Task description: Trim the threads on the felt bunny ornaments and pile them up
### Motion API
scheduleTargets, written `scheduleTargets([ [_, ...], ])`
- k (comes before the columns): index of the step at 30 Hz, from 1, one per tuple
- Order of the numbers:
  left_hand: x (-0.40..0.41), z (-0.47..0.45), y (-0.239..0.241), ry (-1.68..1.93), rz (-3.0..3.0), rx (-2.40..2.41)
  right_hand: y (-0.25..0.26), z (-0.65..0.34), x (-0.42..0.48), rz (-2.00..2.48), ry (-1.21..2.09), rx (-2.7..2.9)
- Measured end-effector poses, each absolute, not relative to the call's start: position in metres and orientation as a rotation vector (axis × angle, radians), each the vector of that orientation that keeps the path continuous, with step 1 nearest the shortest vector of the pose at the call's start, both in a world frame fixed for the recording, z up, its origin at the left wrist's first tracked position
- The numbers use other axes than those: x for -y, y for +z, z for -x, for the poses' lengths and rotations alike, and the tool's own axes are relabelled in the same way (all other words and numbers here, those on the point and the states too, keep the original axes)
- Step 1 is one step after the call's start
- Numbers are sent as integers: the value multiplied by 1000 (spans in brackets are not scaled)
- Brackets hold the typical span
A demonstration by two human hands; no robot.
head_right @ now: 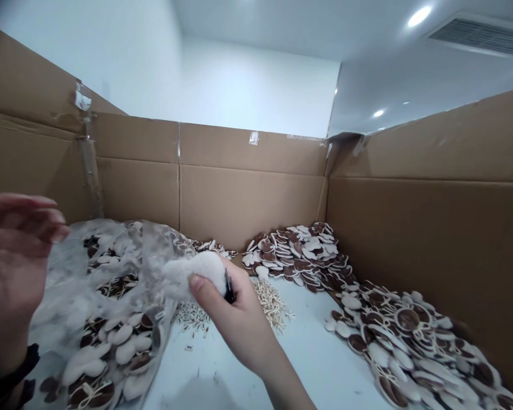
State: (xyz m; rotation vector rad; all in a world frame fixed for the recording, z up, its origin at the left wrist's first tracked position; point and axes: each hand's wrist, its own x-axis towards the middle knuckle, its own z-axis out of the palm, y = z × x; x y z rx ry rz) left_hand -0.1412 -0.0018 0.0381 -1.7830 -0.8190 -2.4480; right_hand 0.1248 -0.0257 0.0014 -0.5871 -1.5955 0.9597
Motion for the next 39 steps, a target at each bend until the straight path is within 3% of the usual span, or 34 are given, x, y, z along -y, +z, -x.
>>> scheduleTargets([
  [2,8,125,34,-2508,1980,896,1,-122,22,582,916,1580],
  [6,21,80,20,-1945,2605,1032,2,-116,17,601,789,1569],
  [11,25,42,9,-1677,2580,1178,4,-109,18,582,708,1565],
  [21,25,38,7,-1897,2760,1207,-2,-113,5,497,955,1392],
  [31,22,35,4,-1891,2817,1461,-12,-103,9,464,768,1422],
  [39,16,38,2,-2346,3012,1036,-15,-107,-1,586,484,1604],
])
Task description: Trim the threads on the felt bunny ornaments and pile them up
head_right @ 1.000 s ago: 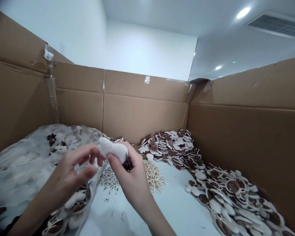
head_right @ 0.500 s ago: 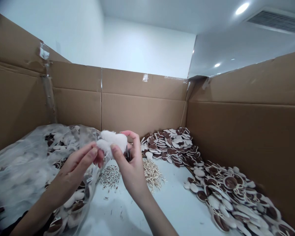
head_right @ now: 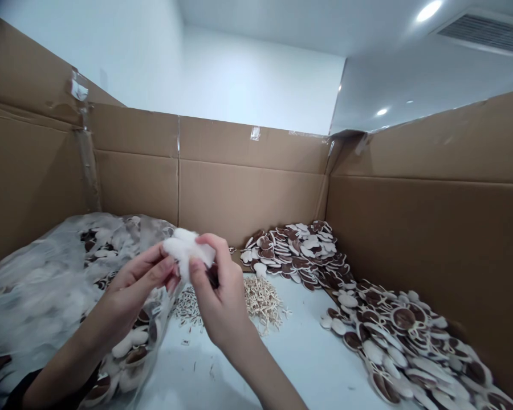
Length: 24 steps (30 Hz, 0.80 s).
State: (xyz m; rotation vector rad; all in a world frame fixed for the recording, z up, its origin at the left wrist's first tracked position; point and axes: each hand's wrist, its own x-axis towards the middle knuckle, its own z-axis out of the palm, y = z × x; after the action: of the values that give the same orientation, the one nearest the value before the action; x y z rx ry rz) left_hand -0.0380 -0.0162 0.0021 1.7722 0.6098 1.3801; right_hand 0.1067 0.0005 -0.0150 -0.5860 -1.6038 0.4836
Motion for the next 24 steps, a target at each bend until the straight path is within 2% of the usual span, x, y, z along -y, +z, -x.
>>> scheduleTargets([
  [7,12,40,3,1442,-1730,-550,-11,-107,-1,644,407,1861],
  [19,10,33,-3,1720,-1803,-552,-9,-107,-12,460,896,1529],
  [24,12,29,-6,1701,-1752,-432,-11,-106,-8,522,704,1613],
])
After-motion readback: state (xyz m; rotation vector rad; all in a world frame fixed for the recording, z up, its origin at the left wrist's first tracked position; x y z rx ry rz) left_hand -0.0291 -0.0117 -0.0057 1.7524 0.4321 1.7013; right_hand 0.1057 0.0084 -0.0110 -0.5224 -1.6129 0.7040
